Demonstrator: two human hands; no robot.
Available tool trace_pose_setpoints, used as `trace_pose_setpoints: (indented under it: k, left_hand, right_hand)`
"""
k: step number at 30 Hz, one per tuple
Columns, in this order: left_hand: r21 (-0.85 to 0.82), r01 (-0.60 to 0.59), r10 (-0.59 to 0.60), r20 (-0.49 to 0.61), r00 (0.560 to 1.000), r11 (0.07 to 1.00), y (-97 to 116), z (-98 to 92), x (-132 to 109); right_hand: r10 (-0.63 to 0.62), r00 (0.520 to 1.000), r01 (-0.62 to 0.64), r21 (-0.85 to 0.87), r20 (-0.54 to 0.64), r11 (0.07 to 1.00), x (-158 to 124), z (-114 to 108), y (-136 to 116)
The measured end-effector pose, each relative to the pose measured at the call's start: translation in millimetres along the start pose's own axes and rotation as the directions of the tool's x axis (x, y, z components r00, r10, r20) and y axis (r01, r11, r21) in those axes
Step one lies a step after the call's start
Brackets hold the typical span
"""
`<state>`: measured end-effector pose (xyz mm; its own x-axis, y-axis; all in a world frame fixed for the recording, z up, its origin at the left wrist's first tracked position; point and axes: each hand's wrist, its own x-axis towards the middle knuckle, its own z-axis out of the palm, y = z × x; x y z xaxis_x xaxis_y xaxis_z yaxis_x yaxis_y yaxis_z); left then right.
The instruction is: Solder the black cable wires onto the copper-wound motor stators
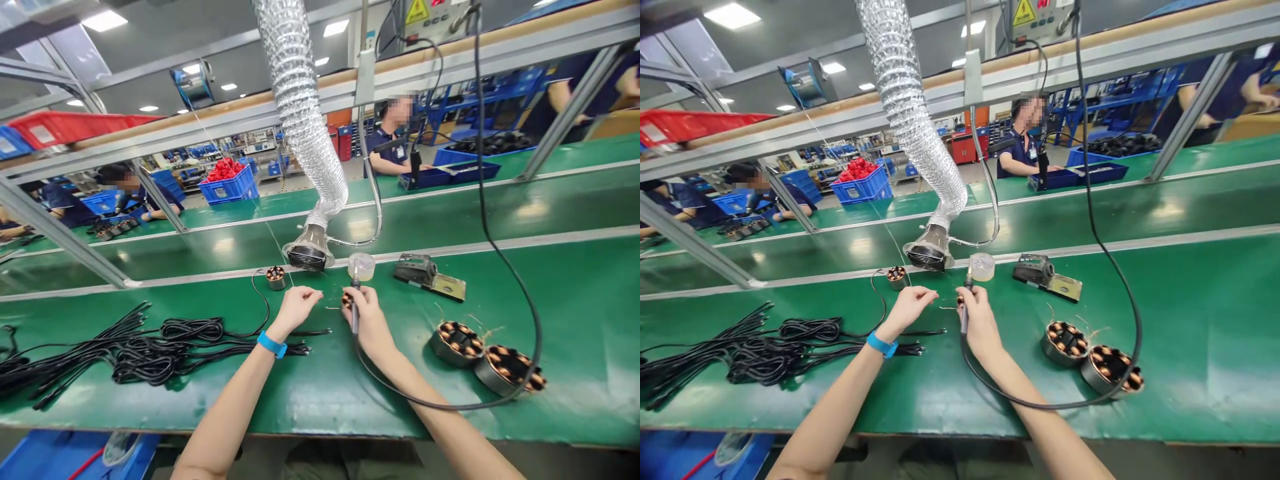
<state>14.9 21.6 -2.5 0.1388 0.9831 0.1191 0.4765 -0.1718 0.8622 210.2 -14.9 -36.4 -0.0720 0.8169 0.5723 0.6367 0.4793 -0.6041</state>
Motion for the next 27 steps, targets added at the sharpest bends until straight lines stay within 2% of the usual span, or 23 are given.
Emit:
trace_pose_setpoints:
  k: [2,5,7,12,17,19,20,22,25,27]
  left_hand:
    - [-0.007,0.013,-0.013,0.035,0.999,1.000,1,3.9,4]
    - [0.006,0.009,-0.009,0.097,0.995,1.000,-1,0.6,0]
    - [0.009,-0.013,0.012,0.146,0.989,1.000,-3,-5.6,-5]
    - [-0.023,-0.018,0.023,0.250,0.968,1.000,0,-16.0,-1]
    - [-0.241,0.125,-0.027,0.374,0.927,0.962,11,0.2,22]
    - [-0.266,0.150,-0.032,0.400,0.916,0.952,11,6.8,30]
    - [-0.261,0.155,-0.045,0.385,0.922,0.953,9,8.9,34]
    - [-0.220,0.123,-0.057,0.287,0.956,0.968,3,10.7,38]
    - [-0.032,-0.028,0.031,0.101,0.994,0.999,-9,8.7,39]
    - [0.103,-0.098,0.089,0.093,0.992,0.990,-16,4.0,38]
  right_hand:
    - [-0.049,0.998,0.047,0.054,0.046,0.997,2,8,-5]
    - [-0.093,0.995,0.092,0.026,0.036,0.995,2,13,-3]
    - [-0.077,0.997,0.077,0.011,0.002,0.997,0,14,1]
    - [-0.022,0.999,0.018,0.155,0.026,0.988,-2,12,8]
    - [-0.007,0.998,-0.006,0.220,0.058,0.975,-1,7,9]
    - [-0.008,0.997,-0.009,0.239,0.071,0.971,-1,5,8]
    - [-0.010,0.997,-0.009,0.247,0.076,0.969,0,4,8]
    - [-0.010,0.996,-0.012,0.259,0.086,0.966,0,2,9]
    - [-0.008,0.995,-0.019,0.266,0.101,0.964,2,2,10]
    - [0.000,0.994,-0.029,0.262,0.109,0.965,2,3,12]
